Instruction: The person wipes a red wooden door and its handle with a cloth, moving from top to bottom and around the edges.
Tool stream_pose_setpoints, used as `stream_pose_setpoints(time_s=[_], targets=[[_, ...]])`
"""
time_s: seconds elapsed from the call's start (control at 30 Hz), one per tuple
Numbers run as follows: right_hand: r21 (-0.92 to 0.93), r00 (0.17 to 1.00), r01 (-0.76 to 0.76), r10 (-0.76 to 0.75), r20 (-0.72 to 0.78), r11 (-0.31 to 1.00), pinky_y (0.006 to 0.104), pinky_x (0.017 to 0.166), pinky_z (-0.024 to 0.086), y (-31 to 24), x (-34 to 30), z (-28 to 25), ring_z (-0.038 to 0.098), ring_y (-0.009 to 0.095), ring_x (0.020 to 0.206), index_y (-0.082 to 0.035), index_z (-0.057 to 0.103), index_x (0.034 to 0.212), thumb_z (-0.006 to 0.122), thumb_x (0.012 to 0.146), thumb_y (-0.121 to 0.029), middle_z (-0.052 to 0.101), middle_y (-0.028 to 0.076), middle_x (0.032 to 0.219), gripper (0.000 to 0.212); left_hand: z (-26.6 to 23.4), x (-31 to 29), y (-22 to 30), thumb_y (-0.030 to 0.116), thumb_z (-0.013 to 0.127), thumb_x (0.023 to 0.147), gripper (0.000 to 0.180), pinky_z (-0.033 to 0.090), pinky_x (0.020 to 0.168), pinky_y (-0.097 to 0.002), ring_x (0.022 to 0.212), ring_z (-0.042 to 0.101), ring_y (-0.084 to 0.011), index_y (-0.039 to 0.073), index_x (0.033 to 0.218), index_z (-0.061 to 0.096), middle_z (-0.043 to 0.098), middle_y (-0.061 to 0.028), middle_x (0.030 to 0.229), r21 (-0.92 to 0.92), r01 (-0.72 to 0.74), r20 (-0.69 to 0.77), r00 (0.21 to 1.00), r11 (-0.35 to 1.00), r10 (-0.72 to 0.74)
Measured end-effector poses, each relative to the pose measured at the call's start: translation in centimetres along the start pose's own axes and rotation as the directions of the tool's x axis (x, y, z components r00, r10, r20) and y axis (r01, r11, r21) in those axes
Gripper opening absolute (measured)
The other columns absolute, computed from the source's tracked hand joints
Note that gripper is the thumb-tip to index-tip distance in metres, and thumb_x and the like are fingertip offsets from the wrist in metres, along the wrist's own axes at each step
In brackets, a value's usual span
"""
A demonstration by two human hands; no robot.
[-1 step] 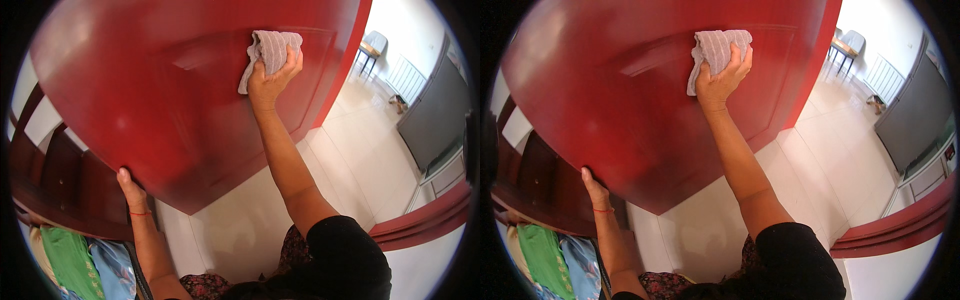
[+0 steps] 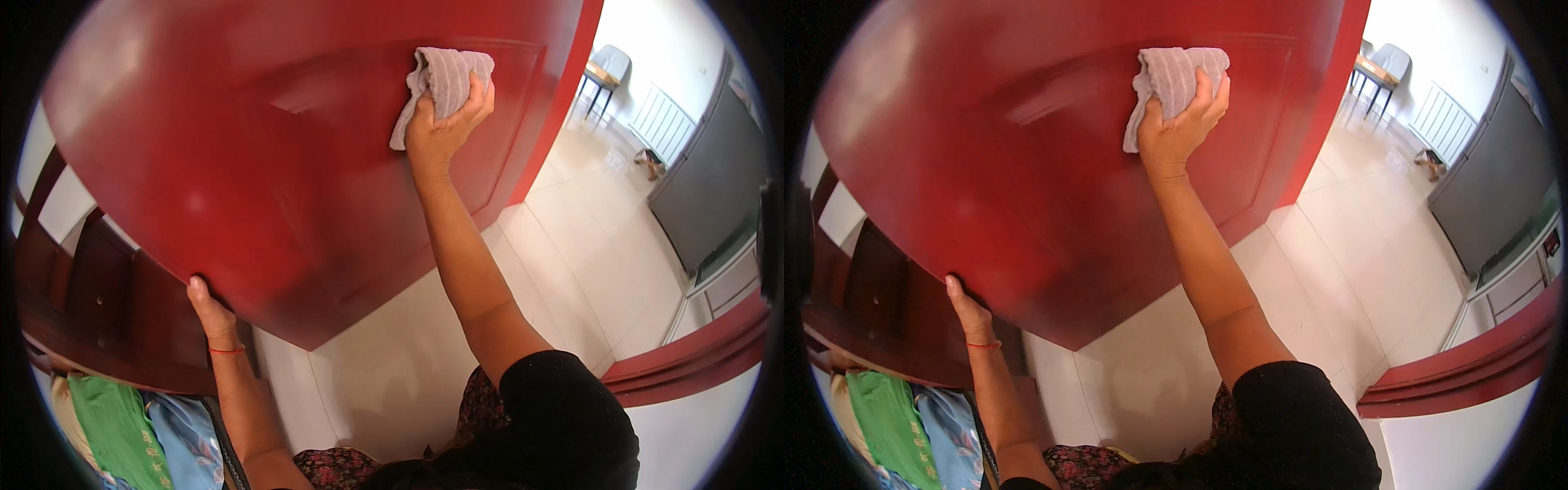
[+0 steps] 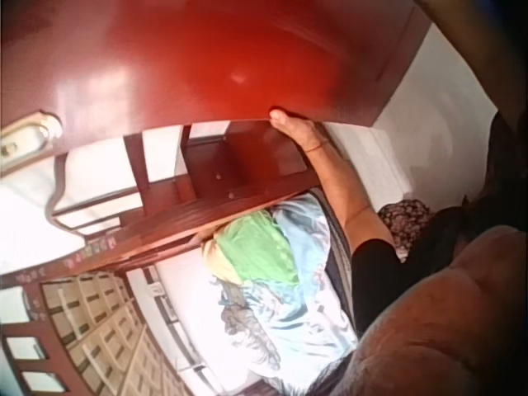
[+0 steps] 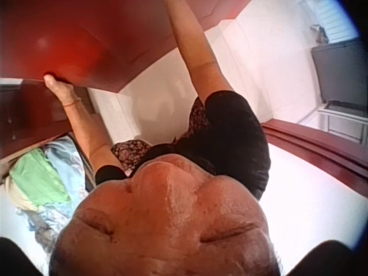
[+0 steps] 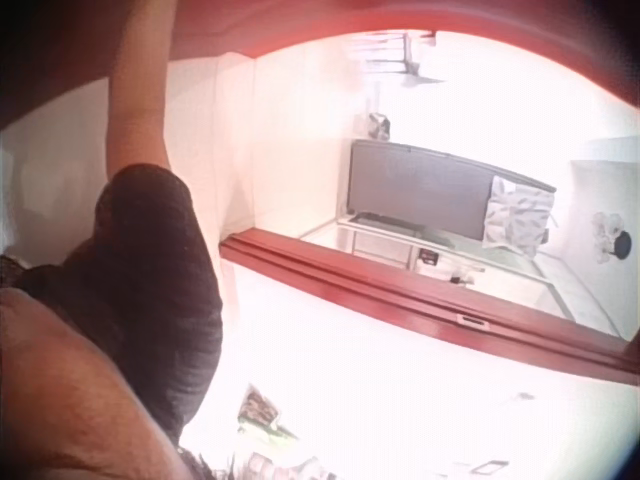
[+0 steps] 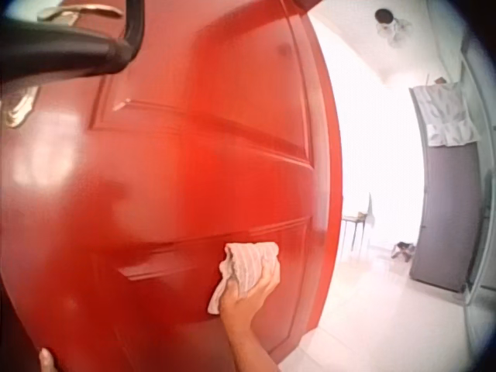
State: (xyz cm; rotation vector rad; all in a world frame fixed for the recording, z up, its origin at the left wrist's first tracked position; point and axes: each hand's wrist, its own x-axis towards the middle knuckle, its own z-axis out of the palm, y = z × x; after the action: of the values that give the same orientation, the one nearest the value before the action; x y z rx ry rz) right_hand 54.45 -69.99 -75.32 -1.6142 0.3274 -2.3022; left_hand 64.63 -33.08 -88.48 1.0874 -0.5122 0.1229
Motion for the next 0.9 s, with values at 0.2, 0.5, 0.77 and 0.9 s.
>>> stream_pose_setpoints(time_s=[0.2,0.5,0.77,0.9], targets=[[-0.206,0.921,-0.389,0.376,-0.102,0.898,0.0475,0.104,0.028,14.5,-3.6,-7.1,0.031,0.041,0.125,0.000,0.031,0.135,0.062,0.081,-0.014,0.031,0.027,0.133,0.064,1.6,-0.6,0.9,0.058,0.055,0.083,0.080,0.033,0.106,-0.0427,0.126,0.037,-0.0273,0.006,0.140,0.032,0.037,-0.0098,0.140,0.030,0.031,-0.070,0.997,0.999,-0.029],[-0.191,0.391,-0.906,0.920,-0.033,0.378,0.0367,0.057,0.047,34.2,-18.7,-16.1,0.060,0.023,0.065,0.003,0.058,0.093,0.061,0.080,-0.011,0.061,0.011,0.075,0.020,1.2,-1.0,1.9,0.058,0.055,0.082,0.077,0.038,0.102,-0.0461,0.125,0.039,-0.0291,0.008,0.137,0.037,0.039,-0.0092,0.139,0.118,-0.060,-0.139,0.987,0.991,0.077],[-0.390,-0.135,-0.913,0.991,0.007,-0.121,0.0374,0.066,0.053,31.9,-26.4,-15.2,0.063,0.025,0.081,0.003,0.058,0.110,0.066,0.079,-0.035,0.063,0.014,0.099,0.050,-0.2,-2.0,2.9,0.057,0.051,0.085,0.072,0.038,0.103,-0.0453,0.123,0.042,-0.0281,0.007,0.135,0.039,0.041,-0.0098,0.137,0.188,-0.061,-0.190,0.977,0.980,0.098],[-0.219,-0.134,-0.967,0.991,0.007,-0.129,0.0378,0.069,0.054,30.0,-24.2,-16.2,0.064,0.025,0.079,0.002,0.058,0.112,0.067,0.079,-0.037,0.064,0.014,0.099,0.052,1.3,-1.2,2.6,0.057,0.049,0.087,0.070,0.038,0.102,-0.0441,0.122,0.043,-0.0274,0.007,0.135,0.040,0.044,-0.0083,0.136,0.150,-0.083,-0.118,0.988,0.985,0.101]])
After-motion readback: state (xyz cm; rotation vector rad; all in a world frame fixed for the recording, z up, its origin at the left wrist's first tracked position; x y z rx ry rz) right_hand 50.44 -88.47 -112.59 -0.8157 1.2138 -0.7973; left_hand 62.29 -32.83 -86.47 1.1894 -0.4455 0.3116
